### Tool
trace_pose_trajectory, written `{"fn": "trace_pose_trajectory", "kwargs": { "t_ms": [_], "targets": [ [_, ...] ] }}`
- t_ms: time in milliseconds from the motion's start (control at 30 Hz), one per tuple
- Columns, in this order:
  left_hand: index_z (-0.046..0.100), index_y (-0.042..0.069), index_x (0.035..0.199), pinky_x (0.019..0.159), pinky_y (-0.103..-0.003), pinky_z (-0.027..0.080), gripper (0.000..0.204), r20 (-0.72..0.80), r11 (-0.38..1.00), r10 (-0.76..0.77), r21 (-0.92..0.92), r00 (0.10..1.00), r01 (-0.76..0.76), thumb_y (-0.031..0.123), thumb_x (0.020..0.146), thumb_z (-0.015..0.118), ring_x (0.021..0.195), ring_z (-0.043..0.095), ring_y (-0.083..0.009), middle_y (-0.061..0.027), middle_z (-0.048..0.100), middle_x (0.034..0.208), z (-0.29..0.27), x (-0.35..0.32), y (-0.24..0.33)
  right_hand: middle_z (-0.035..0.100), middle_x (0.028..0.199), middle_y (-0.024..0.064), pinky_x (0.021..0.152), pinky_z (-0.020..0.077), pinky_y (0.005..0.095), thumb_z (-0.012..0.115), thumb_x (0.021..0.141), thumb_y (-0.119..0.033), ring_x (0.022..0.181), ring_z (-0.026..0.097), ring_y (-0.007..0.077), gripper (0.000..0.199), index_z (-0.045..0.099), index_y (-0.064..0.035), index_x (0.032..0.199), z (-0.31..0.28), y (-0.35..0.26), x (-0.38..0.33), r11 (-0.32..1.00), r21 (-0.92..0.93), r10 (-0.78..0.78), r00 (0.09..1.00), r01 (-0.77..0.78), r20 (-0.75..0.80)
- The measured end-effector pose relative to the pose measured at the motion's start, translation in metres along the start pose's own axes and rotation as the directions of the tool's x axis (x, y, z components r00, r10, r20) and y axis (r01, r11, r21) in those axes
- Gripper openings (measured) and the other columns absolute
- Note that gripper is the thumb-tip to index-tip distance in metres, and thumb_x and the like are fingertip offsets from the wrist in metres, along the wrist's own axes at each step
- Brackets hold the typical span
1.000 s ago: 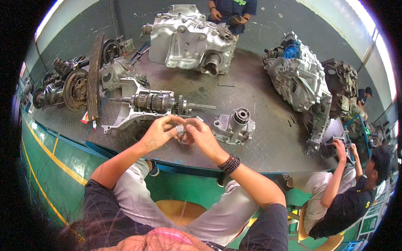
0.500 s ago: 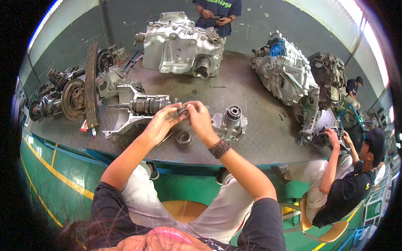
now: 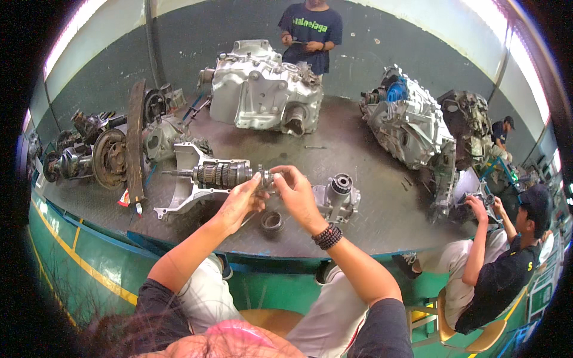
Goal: The person assembles mechanical components by fitting small pins and bearings into gear pieces by hand, then aligns parts onto the transmission gear assembly on the table.
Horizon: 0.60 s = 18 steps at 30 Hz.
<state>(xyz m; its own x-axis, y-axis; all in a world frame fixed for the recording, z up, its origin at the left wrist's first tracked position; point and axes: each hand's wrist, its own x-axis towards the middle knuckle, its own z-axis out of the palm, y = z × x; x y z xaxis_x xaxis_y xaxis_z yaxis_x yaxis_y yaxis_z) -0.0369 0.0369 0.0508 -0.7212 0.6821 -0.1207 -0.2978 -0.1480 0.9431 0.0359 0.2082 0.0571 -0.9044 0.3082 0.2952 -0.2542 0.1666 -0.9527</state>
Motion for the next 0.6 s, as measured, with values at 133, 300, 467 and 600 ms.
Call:
{"fn": "trace_pose_trajectory", "kwargs": {
  "t_ms": [133, 300, 467, 600],
  "targets": [
    [0.068, 0.008, 0.112, 0.065, -0.026, 0.047, 0.049, 0.016, 0.999, -0.041, 0.023, 0.999, 0.041, 0.056, 0.104, 0.056, 0.071, 0.061, -0.0118, -0.0014, 0.065, 0.085, 0.007, -0.001, 0.005, 0.069, 0.092, 0.0008, 0.074, 0.0511, 0.0254, 0.059, 0.105, -0.018, 0.084, 0.062, 0.0082, 0.023, 0.068, -0.0034, 0.12, 0.001, -0.012, 0.006, 0.993, -0.038, -0.113, 0.994, 0.113, 0.002],
    [0.067, 0.007, 0.11, 0.072, -0.027, 0.051, 0.046, 0.053, 0.995, 0.015, 0.1, 0.998, -0.02, 0.052, 0.104, 0.059, 0.081, 0.064, -0.0117, -0.0026, 0.067, 0.094, 0.006, 0.0, -0.001, 0.067, 0.101, 0.0058, 0.077, 0.0516, 0.0305, 0.056, 0.105, -0.02, 0.084, 0.061, 0.0132, 0.026, 0.071, -0.0068, 0.122, 0.013, -0.011, 0.017, 0.894, -0.367, -0.308, 0.947, 0.257, -0.088],
    [0.063, 0.007, 0.12, 0.075, -0.027, 0.051, 0.04, 0.068, 0.996, 0.085, 0.011, 0.994, -0.086, 0.042, 0.102, 0.067, 0.087, 0.066, -0.0123, -0.0018, 0.068, 0.102, 0.02, -0.003, -0.006, 0.067, 0.101, 0.0062, 0.073, 0.0515, 0.0303, 0.056, 0.105, -0.019, 0.08, 0.061, 0.0131, 0.027, 0.07, -0.0057, 0.124, 0.004, 0.002, 0.028, 0.977, -0.161, -0.15, 0.986, 0.137, -0.076],
    [0.061, 0.007, 0.127, 0.075, -0.028, 0.052, 0.043, 0.015, 0.994, 0.082, -0.068, 0.996, -0.081, 0.041, 0.101, 0.068, 0.089, 0.066, -0.0128, -0.0028, 0.068, 0.108, 0.022, -0.005, -0.006, 0.067, 0.098, 0.0038, 0.068, 0.0528, 0.0246, 0.055, 0.107, -0.018, 0.074, 0.062, 0.0078, 0.029, 0.065, -0.0003, 0.128, -0.005, 0.002, 0.017, 0.996, 0.076, 0.04, 0.999, -0.042, 0.036]
  ]
}}
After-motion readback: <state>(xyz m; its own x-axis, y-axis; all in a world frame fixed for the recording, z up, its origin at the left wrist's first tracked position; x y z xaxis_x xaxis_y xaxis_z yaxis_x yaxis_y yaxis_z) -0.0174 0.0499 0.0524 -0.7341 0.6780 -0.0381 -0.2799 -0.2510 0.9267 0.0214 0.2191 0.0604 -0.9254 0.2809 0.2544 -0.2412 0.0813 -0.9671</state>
